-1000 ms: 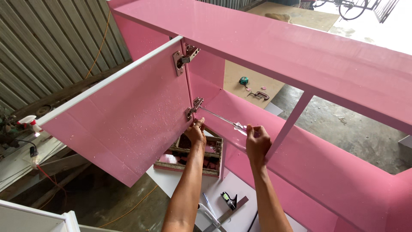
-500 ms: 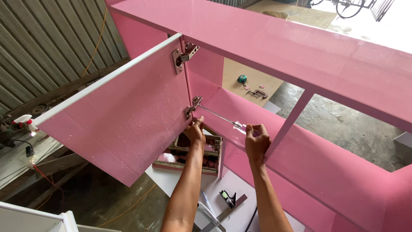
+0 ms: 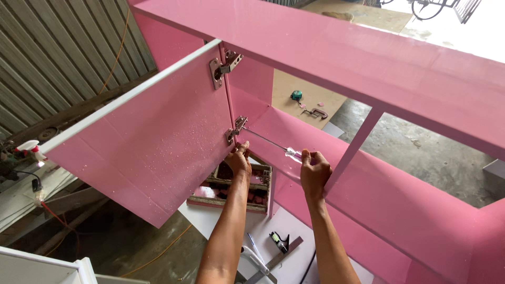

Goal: The person uses a screwdriver to tighten screws on the hinges of a pink cabinet door. They repeatedly open and close the door to test the alignment and movement of the hinges during the process.

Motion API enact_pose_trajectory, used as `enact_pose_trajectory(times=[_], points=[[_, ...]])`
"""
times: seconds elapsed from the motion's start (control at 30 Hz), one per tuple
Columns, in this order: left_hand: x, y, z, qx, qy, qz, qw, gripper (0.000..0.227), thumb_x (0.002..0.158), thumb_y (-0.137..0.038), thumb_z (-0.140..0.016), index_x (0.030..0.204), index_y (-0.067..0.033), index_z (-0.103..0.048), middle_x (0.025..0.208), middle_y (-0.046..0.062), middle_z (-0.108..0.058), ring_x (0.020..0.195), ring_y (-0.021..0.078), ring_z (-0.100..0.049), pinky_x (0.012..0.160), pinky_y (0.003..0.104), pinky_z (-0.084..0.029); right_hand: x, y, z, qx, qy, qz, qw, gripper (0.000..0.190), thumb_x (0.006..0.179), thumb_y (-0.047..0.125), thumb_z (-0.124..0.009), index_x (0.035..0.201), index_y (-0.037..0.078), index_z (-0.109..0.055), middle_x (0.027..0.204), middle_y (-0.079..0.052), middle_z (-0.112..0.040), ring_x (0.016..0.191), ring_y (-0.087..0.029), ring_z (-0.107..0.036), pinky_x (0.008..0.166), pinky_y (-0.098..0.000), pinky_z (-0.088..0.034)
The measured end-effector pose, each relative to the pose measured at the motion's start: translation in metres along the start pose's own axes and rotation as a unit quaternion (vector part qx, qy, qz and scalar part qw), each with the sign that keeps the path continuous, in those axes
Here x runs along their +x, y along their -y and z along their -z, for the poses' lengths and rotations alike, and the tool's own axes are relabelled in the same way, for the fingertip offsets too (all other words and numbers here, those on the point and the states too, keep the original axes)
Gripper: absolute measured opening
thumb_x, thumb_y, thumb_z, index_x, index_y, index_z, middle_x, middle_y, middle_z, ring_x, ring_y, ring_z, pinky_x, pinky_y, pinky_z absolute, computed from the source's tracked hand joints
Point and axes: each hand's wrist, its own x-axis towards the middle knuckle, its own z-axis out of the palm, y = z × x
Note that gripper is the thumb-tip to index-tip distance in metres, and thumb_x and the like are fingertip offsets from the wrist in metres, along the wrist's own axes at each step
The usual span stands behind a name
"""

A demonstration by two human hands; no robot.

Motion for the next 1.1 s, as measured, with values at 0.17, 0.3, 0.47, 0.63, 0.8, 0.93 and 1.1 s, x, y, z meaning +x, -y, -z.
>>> enact_pose_trajectory(times=[0.17,0.3,0.47,0.63,0.8,0.93,1.1], points=[[0.020,0.020,0.009,-0.012,0.010,-0.004,1.000,0.055,0.068,0.012,-0.084,0.110,-0.0193,-0.069,0.100,0.001,-0.060,0.090,0.0197,-0.065,0.073,0.035,-0.067,-0.008,0.003,0.006,0.059,0.016,0.062,0.996,0.020,0.090,0.020,-0.075,0.108,0.013,-0.074,0.093,-0.016,-0.068,0.093,-0.036,-0.068,0.075,-0.0434,-0.058],[0.025,0.026,0.011,-0.014,0.007,-0.005,1.000,0.055,0.068,0.013,-0.083,0.111,-0.0192,-0.069,0.098,0.001,-0.061,0.086,0.0184,-0.066,0.071,0.035,-0.067,-0.005,0.000,0.007,0.041,0.010,0.079,0.996,0.013,0.091,0.020,-0.075,0.104,0.017,-0.077,0.096,-0.011,-0.067,0.093,-0.033,-0.070,0.080,-0.0429,-0.060],[0.013,0.014,0.009,-0.012,0.006,-0.007,1.000,0.058,0.066,0.012,-0.084,0.111,-0.0211,-0.069,0.099,0.000,-0.062,0.087,0.0173,-0.066,0.070,0.034,-0.067,0.000,-0.009,0.000,0.004,0.005,0.046,0.999,0.009,0.093,0.027,-0.075,0.098,0.020,-0.078,0.091,-0.010,-0.069,0.090,-0.034,-0.069,0.080,-0.0448,-0.054],[0.015,0.013,0.007,-0.012,0.008,-0.006,1.000,0.055,0.068,0.011,-0.083,0.112,-0.0193,-0.070,0.101,0.001,-0.063,0.087,0.0190,-0.067,0.071,0.035,-0.068,0.007,-0.005,-0.003,0.005,0.000,-0.038,0.999,0.021,0.094,0.038,-0.072,0.088,0.019,-0.079,0.071,-0.006,-0.069,0.073,-0.026,-0.067,0.065,-0.0406,-0.056],[0.034,0.022,0.035,0.044,0.092,0.056,0.993,0.050,0.083,-0.001,-0.085,0.125,-0.0212,-0.067,0.119,0.000,-0.063,0.111,0.0252,-0.066,0.088,0.045,-0.067,-0.003,0.005,0.001,0.025,-0.019,0.000,1.000,0.018,0.095,0.033,-0.074,0.089,0.017,-0.080,0.071,-0.012,-0.069,0.069,-0.030,-0.066,0.065,-0.0406,-0.049],[-0.063,-0.077,0.084,0.062,0.169,0.138,0.974,0.055,0.102,-0.041,-0.060,0.151,-0.0227,-0.043,0.161,0.014,-0.044,0.125,0.0334,-0.063,0.087,0.045,-0.059,-0.003,0.003,-0.005,0.075,-0.023,0.004,0.997,0.014,0.096,0.028,-0.074,0.091,0.016,-0.079,0.072,-0.013,-0.067,0.066,-0.023,-0.061,0.060,-0.0367,-0.047],[-0.075,-0.143,0.222,0.221,-0.101,-0.006,0.970,0.041,0.084,0.009,-0.062,0.124,-0.0009,-0.057,0.078,0.012,-0.060,0.053,0.0129,-0.048,0.039,0.025,-0.040,-0.017,0.030,0.001,0.236,-0.049,-0.125,0.962,0.013,0.104,0.015,-0.061,0.100,0.006,-0.070,0.080,-0.005,-0.067,0.063,-0.016,-0.061,0.047,-0.0292,-0.052]])
